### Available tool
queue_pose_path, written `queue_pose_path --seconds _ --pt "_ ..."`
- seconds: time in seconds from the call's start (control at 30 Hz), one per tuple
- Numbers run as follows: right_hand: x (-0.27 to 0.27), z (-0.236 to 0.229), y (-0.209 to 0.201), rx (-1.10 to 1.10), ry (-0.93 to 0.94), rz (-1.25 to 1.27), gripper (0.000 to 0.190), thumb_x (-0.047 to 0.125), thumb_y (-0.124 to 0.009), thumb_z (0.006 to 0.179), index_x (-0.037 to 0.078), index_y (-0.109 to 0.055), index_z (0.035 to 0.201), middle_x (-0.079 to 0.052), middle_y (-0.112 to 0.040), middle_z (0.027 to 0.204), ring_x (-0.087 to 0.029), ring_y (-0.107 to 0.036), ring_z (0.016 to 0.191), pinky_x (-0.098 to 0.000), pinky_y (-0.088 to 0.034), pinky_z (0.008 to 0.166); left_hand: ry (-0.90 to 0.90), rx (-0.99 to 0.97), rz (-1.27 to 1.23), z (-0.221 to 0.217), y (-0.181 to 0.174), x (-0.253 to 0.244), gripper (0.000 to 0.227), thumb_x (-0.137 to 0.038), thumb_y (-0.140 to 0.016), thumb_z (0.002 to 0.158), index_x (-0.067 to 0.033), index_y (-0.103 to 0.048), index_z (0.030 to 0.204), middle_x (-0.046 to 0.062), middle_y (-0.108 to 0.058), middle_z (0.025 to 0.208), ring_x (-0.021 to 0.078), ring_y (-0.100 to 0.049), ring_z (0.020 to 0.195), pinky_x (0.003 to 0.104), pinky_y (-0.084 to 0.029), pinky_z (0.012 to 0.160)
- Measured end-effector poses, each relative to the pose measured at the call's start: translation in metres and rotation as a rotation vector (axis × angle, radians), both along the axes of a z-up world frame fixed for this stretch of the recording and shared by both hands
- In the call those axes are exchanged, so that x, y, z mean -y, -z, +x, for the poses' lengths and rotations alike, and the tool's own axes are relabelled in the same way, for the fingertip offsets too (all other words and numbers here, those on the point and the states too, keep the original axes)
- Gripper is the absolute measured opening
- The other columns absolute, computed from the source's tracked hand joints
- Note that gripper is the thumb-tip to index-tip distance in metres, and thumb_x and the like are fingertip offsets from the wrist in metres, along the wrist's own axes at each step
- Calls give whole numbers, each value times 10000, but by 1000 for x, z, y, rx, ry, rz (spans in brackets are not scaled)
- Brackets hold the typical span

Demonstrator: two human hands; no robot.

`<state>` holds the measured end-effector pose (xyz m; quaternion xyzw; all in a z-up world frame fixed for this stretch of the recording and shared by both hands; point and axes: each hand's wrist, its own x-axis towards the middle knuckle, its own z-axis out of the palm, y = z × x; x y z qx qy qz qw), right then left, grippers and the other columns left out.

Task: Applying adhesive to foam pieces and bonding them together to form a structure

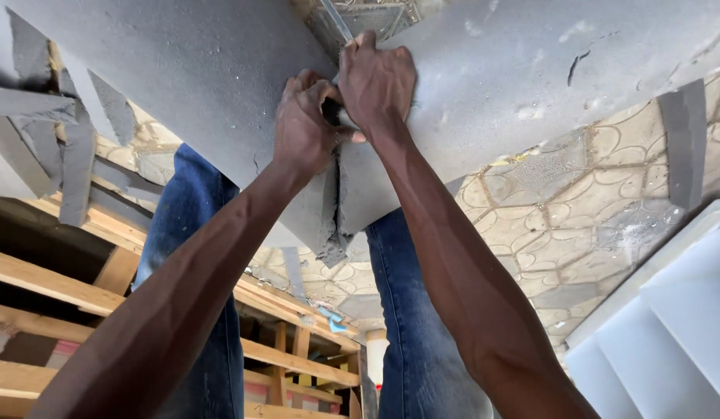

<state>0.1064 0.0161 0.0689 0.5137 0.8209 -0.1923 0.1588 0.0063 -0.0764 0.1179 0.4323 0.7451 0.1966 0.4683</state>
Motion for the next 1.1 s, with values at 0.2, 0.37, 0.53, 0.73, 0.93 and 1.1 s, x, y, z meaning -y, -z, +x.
queue_pose_path --seconds 0.2,0.37,0.53,0.73,0.93,1.1 --pt "-33 11 2 -350 265 -444 353 363 -412 1040 140 -679 987 79 -816 803 -58 -558 422 -252 -396 382 -36 -116 53 2 11 4 673 -607 -952 634 -220 -685 1117 -10 -637 1006 255 -564 894 416 -458 662" --pt "-55 67 -62 -493 231 -364 396 493 -465 1051 114 -581 1043 9 -658 749 -50 -370 424 -250 -291 362 -58 -112 46 4 10 1 681 -517 -1024 574 -279 -656 1094 -52 -591 977 227 -539 895 400 -433 683" --pt "-30 88 -76 -712 1 -317 629 694 -639 865 133 -353 875 -77 -781 1177 -297 -662 1212 -479 -500 925 -8 -92 21 -1 7 5 950 -504 -1046 641 -387 -514 1420 -9 -638 1087 266 -565 979 421 -435 729" --pt "-20 95 -54 -419 13 -220 636 513 -954 705 176 -433 843 41 -787 1097 -266 -603 1099 -443 -492 784 306 -38 69 -17 -13 -8 641 -457 -872 865 -153 -711 1406 79 -440 1178 309 -505 1050 490 -505 774" --pt "-15 90 -57 -630 90 -315 509 159 -938 739 156 -429 750 -25 -821 1003 -164 -667 1213 -351 -504 937 377 -127 413 -15 -5 -11 459 -553 -658 1029 -120 -810 1046 108 -443 1338 320 -431 1078 449 -492 651" --pt "-13 95 -54 -682 23 -215 652 112 -1037 761 146 -387 739 -45 -774 902 -172 -796 1060 -365 -557 716 320 -61 289 -6 15 -11 178 -294 -946 850 -181 -865 961 0 -771 1226 239 -591 1199 449 -303 972"
